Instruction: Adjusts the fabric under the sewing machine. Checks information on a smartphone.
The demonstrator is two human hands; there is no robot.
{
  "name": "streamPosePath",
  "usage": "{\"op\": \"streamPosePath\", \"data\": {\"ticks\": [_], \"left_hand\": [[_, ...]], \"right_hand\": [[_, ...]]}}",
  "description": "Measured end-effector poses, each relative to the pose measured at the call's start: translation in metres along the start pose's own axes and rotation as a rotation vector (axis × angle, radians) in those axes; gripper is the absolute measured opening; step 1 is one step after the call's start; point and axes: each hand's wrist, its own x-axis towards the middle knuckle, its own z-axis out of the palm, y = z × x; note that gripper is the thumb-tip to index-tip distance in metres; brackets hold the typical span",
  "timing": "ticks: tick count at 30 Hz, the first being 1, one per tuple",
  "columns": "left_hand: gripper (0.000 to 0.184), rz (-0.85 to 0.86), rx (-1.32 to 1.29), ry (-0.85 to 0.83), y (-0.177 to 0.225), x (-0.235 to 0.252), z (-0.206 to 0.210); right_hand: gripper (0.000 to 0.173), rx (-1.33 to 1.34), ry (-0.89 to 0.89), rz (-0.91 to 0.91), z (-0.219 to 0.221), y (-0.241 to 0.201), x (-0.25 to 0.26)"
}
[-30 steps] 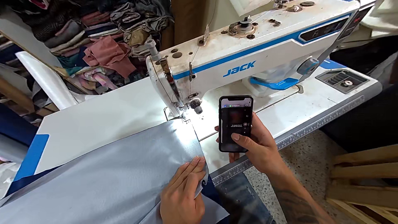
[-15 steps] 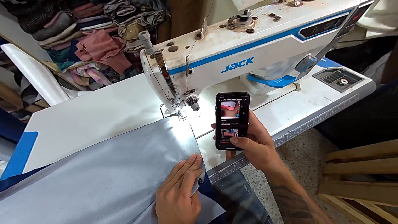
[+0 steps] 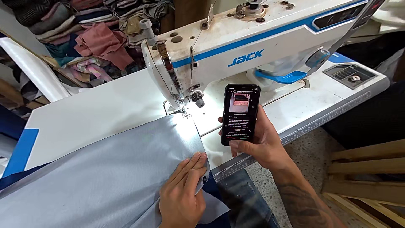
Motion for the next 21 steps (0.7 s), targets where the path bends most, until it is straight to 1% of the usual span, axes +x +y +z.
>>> {"op": "streamPosePath", "data": {"ticks": [5,7,10,13,15,16,18,21], "left_hand": [[0.025,-0.007,-0.002,0.003,0.001,0.000,0.000],[0.025,-0.012,-0.008,0.002,0.001,0.000,0.000],[0.024,-0.016,-0.003,0.008,0.001,0.000,0.000],[0.024,-0.020,-0.002,0.006,0.001,-0.001,0.000],[0.024,-0.024,0.004,0.006,0.002,-0.001,0.000],[0.024,-0.024,0.003,0.005,0.002,-0.001,0.000],[0.023,-0.027,-0.009,0.001,0.002,-0.001,-0.001],[0.023,-0.030,-0.016,-0.006,0.002,-0.001,-0.001]], "right_hand": [[0.080,-0.082,0.132,-0.016,0.012,-0.003,0.001],[0.076,-0.081,0.158,-0.016,0.013,-0.002,0.001],[0.060,0.012,0.127,0.005,0.008,-0.001,-0.001],[0.037,0.081,0.187,0.033,0.009,-0.002,-0.001],[0.046,0.112,0.196,0.044,0.009,-0.002,-0.001],[0.047,0.134,0.178,0.040,0.008,-0.002,-0.001],[0.041,0.134,0.152,0.021,0.007,-0.002,-0.001],[0.039,0.103,0.174,0.032,0.007,-0.002,-0.003]]}}
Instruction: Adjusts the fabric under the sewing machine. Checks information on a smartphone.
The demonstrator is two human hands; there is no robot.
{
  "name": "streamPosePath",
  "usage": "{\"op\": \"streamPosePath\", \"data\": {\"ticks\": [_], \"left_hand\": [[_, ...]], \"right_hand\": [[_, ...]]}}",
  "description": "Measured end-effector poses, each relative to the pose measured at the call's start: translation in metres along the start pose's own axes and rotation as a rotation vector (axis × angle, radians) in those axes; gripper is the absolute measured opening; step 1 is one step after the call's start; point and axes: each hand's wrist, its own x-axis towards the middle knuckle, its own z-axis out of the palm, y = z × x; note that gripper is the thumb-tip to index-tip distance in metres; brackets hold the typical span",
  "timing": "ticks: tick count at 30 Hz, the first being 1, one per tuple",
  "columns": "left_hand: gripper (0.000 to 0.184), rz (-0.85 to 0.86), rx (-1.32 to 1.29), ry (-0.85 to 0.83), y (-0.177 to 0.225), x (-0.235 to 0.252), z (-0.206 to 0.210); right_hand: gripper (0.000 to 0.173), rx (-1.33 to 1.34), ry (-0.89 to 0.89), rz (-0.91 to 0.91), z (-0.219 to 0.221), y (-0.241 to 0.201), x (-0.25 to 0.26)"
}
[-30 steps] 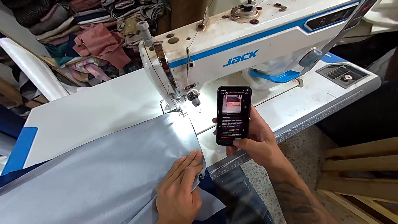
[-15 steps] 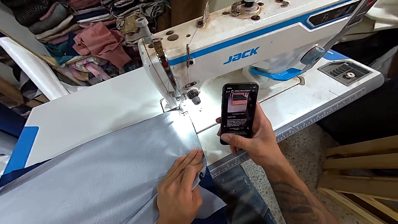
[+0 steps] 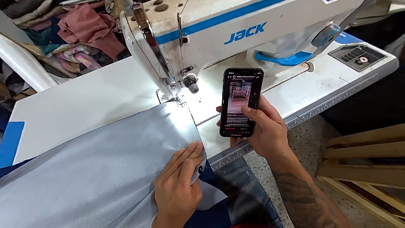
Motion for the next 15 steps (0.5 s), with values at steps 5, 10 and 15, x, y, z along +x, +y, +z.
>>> {"op": "streamPosePath", "data": {"ticks": [5,10,15], "left_hand": [[0.023,-0.009,0.010,-0.007,-0.0003,-0.0013,-0.0008],[0.023,-0.013,0.006,-0.010,-0.0006,-0.0012,-0.0010],[0.023,-0.025,-0.008,-0.015,-0.0003,-0.0011,-0.0007]], "right_hand": [[0.051,0.003,-0.094,-0.042,-0.0066,0.0050,0.0013],[0.038,-0.036,-0.050,-0.031,-0.0023,0.0033,0.0013],[0.041,-0.036,-0.064,-0.035,-0.0045,0.0033,0.0007]]}}
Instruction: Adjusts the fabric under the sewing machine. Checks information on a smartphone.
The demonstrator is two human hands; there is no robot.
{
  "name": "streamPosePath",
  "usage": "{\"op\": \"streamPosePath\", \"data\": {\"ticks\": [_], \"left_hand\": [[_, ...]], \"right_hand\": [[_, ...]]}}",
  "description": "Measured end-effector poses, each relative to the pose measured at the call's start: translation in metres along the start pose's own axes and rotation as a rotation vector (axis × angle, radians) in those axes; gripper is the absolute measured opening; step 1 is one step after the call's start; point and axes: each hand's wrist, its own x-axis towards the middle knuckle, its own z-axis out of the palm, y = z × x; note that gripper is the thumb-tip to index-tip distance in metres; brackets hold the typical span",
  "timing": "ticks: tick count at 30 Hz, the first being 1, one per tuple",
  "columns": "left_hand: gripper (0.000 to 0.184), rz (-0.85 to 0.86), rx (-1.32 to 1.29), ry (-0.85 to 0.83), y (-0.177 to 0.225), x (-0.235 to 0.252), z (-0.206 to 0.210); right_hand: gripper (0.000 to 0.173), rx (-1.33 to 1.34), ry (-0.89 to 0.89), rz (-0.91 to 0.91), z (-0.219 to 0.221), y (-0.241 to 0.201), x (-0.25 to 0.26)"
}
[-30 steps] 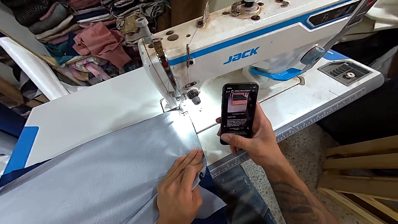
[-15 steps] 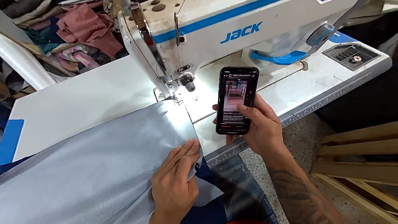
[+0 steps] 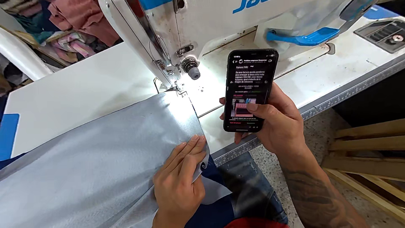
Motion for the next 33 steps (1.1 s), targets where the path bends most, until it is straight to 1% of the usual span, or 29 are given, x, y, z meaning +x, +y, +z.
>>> {"op": "streamPosePath", "data": {"ticks": [19,33], "left_hand": [[0.023,-0.012,-0.003,-0.006,0.0007,0.0002,0.0002],[0.023,-0.010,-0.008,-0.008,-0.0009,-0.0004,0.0008]], "right_hand": [[0.046,0.023,-0.060,-0.026,-0.0042,0.0004,-0.0008],[0.046,0.009,-0.052,-0.023,-0.0035,0.0003,-0.0013]]}}
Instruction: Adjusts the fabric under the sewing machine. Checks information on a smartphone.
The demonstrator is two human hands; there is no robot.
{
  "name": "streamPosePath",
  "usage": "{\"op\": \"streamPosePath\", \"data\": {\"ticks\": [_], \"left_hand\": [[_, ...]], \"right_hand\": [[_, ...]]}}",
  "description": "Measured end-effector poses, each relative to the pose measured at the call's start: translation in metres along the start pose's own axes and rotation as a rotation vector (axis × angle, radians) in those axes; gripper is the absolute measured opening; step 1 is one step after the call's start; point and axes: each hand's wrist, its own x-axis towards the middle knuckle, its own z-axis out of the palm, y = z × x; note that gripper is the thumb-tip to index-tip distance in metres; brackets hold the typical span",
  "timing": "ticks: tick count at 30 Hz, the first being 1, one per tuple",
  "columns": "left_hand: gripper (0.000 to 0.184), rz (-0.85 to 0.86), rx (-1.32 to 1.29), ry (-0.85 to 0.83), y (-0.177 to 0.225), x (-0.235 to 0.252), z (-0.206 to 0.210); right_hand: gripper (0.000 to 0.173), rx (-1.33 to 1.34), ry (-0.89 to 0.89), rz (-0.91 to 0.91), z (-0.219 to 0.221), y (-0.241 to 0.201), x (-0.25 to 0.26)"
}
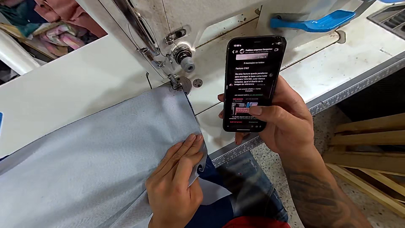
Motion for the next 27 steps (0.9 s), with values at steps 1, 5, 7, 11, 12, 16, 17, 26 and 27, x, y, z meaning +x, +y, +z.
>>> {"op": "streamPosePath", "data": {"ticks": [1,5,7,11,12,16,17,26,27], "left_hand": [[0.023,-0.001,-0.002,-0.002,0.0001,0.0001,-0.0002],[0.023,-0.001,-0.008,-0.004,0.0003,0.0000,0.0000],[0.023,0.001,-0.010,-0.001,0.0003,0.0002,0.0001],[0.023,0.000,-0.005,0.008,-0.0002,-0.0003,0.0008],[0.023,0.000,-0.008,0.008,-0.0003,-0.0004,0.0009],[0.023,0.003,-0.006,0.007,0.0000,0.0000,0.0007],[0.023,0.003,-0.007,0.006,0.0000,0.0003,0.0007],[0.024,0.006,-0.007,0.010,0.0000,0.0008,0.0013],[0.024,0.008,-0.006,0.010,0.0000,0.0008,0.0014]], "right_hand": [[0.046,-0.004,0.000,0.000,-0.0002,0.0001,0.0000],[0.046,-0.009,-0.006,-0.004,-0.0005,0.0001,0.0003],[0.047,-0.007,-0.007,-0.001,-0.0007,-0.0001,0.0005],[0.046,-0.006,-0.004,-0.002,-0.0005,0.0000,0.0005],[0.045,-0.008,-0.004,-0.002,-0.0003,0.0000,0.0004],[0.046,-0.003,0.000,-0.004,-0.0002,0.0007,0.0003],[0.046,-0.002,0.000,-0.004,-0.0006,0.0008,0.0002],[0.046,0.006,0.005,0.003,0.0000,0.0001,-0.0005],[0.047,0.005,0.009,0.004,0.0008,-0.0005,-0.0009]]}}
